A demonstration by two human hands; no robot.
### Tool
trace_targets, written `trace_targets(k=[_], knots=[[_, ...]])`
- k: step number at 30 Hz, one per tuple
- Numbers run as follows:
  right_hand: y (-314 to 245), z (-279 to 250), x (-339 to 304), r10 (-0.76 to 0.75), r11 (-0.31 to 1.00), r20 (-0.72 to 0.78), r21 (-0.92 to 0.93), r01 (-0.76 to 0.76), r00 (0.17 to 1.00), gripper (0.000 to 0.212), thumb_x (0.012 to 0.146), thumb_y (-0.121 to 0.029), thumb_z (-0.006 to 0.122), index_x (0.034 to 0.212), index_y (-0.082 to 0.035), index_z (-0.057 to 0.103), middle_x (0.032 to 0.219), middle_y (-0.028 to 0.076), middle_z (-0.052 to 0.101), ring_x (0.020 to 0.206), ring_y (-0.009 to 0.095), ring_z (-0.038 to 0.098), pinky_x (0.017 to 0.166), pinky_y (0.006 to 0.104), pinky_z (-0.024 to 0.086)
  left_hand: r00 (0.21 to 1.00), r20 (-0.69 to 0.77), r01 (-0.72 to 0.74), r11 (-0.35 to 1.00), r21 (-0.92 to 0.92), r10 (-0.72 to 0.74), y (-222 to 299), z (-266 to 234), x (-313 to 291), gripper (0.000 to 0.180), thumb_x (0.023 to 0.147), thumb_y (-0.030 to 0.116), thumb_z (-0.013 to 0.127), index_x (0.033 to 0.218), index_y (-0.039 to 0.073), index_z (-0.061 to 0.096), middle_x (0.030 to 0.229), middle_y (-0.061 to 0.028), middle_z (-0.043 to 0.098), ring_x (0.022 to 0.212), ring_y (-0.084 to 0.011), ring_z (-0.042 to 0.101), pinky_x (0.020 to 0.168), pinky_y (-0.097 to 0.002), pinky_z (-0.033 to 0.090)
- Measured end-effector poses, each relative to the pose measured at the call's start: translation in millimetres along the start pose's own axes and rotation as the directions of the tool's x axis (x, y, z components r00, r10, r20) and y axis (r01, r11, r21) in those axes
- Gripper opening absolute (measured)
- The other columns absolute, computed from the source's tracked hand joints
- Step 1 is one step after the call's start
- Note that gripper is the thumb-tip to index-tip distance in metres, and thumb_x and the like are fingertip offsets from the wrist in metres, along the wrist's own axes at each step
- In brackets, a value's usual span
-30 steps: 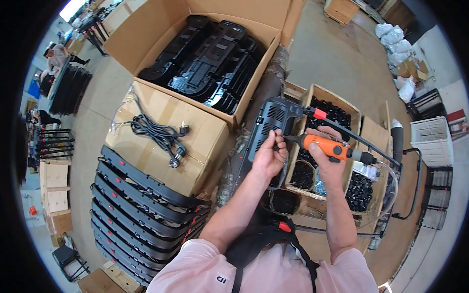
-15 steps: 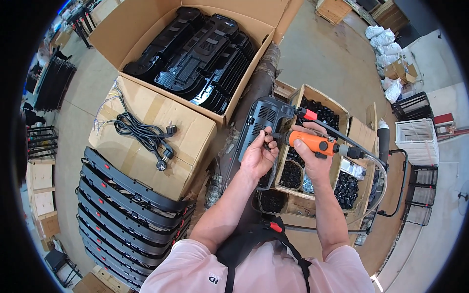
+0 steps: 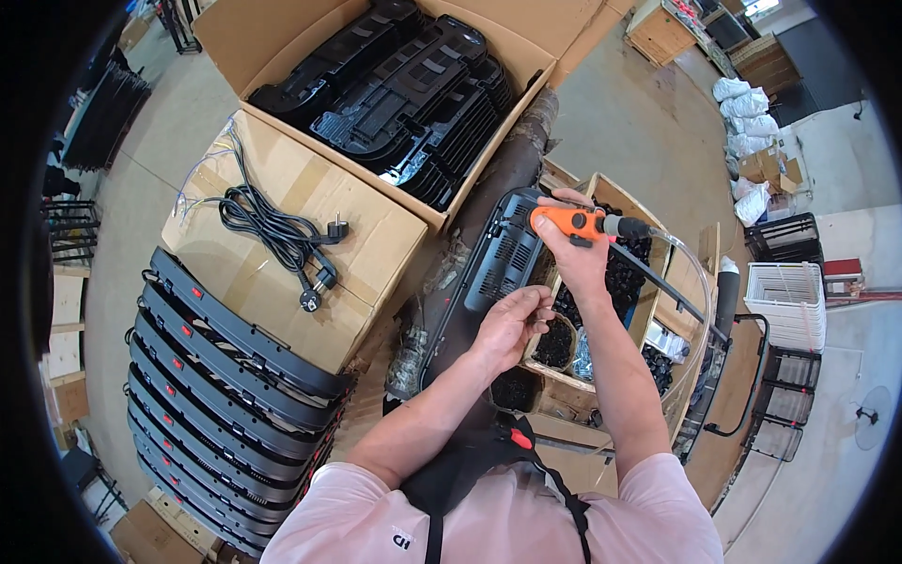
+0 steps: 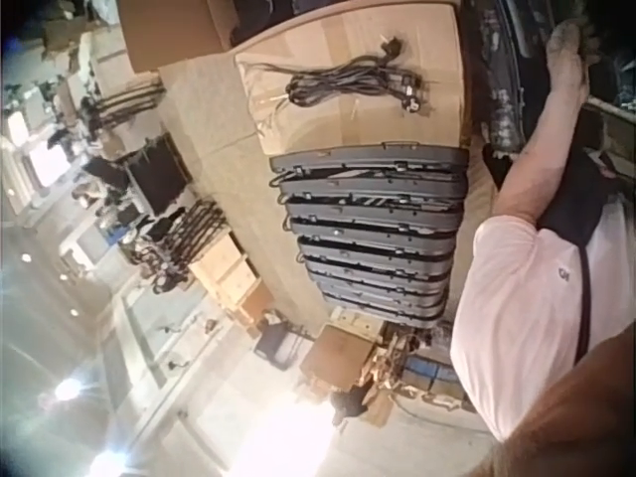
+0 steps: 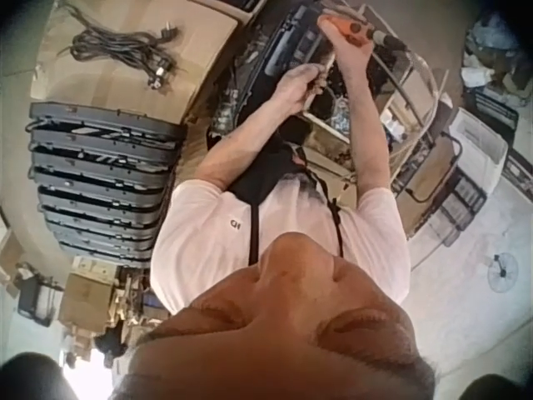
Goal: Assembling components of a lawnmower using an electric screwdriver.
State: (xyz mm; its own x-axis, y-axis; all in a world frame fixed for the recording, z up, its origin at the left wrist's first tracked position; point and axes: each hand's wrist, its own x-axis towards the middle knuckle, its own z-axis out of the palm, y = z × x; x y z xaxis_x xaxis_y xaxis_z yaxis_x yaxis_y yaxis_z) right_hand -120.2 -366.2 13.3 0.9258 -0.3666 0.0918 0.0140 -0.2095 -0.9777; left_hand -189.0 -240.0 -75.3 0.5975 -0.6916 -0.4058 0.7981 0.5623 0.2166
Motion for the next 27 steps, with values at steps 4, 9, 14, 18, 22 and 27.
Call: trace_targets(k=[4,9,14,18,22,27], knots=[[4.9,4.9,4.7,0.015,0.999,0.027,-0.040,-0.013,1.000,0.050,0.089,-0.011,0.080,0.133,-0.001,0.059,0.121,0.015,0.074,0.110,0.019,0.069,0.102,0.0351,0.054,1.000,0.002,-0.004,0.997,0.073,0.004,-1.2,-17.7,-4.9,0.024,0.109,0.019,0.058,0.125,0.003,0.067,0.099,-0.0023,0.070,0.088,-0.0122,0.068,0.075,-0.0254,0.058],[9.6,8.8,11.9,-0.003,0.997,0.067,-0.076,0.008,0.998,0.047,0.089,-0.009,0.080,0.130,-0.001,0.061,0.120,0.014,0.074,0.109,0.019,0.070,0.101,0.0349,0.055,0.994,-0.105,-0.007,1.000,-0.025,0.004,10.2,-14.6,-16.3,0.025,0.110,0.020,0.057,0.124,0.002,0.068,0.100,-0.0048,0.072,0.084,-0.0121,0.069,0.073,-0.0249,0.059],[3.0,15.4,26.5,-0.022,0.990,0.129,-0.133,0.039,0.991,0.034,0.089,-0.007,0.080,0.119,-0.001,0.067,0.115,0.012,0.076,0.107,0.018,0.070,0.099,0.0342,0.056,0.991,-0.133,-0.017,0.999,-0.045,0.011,10.0,-16.5,-19.1,0.026,0.110,0.022,0.058,0.123,0.001,0.068,0.099,-0.0054,0.074,0.078,-0.0125,0.069,0.069,-0.0250,0.059],[7.2,18.8,28.6,-0.016,0.988,0.165,-0.147,0.041,0.986,0.027,0.087,-0.004,0.082,0.112,-0.002,0.070,0.113,0.010,0.075,0.106,0.017,0.070,0.099,0.0340,0.056,0.980,-0.194,-0.065,0.993,-0.095,0.046,11.2,-17.9,-20.2,0.026,0.108,0.026,0.062,0.119,0.003,0.069,0.095,-0.0043,0.074,0.076,-0.0126,0.069,0.066,-0.0252,0.059],[7.1,17.9,28.1,-0.015,0.992,0.165,-0.125,0.036,0.986,0.034,0.087,-0.005,0.082,0.118,-0.001,0.068,0.115,0.011,0.075,0.108,0.017,0.069,0.099,0.0337,0.055,0.966,-0.251,-0.096,0.989,-0.112,0.065,17.3,-15.2,-16.1,0.024,0.106,0.029,0.065,0.111,0.006,0.071,0.088,-0.0022,0.072,0.073,-0.0135,0.069,0.064,-0.0261,0.058],[-19.2,10.3,0.2,0.007,0.997,0.099,-0.080,0.001,0.995,0.047,0.087,-0.007,0.081,0.130,0.000,0.063,0.119,0.014,0.075,0.110,0.018,0.070,0.101,0.0346,0.055,0.954,-0.288,-0.141,0.973,-0.181,0.085,30.1,-15.2,-2.5,0.025,0.106,0.033,0.065,0.110,0.009,0.070,0.084,0.0010,0.067,0.072,-0.0130,0.065,0.063,-0.0264,0.056]])
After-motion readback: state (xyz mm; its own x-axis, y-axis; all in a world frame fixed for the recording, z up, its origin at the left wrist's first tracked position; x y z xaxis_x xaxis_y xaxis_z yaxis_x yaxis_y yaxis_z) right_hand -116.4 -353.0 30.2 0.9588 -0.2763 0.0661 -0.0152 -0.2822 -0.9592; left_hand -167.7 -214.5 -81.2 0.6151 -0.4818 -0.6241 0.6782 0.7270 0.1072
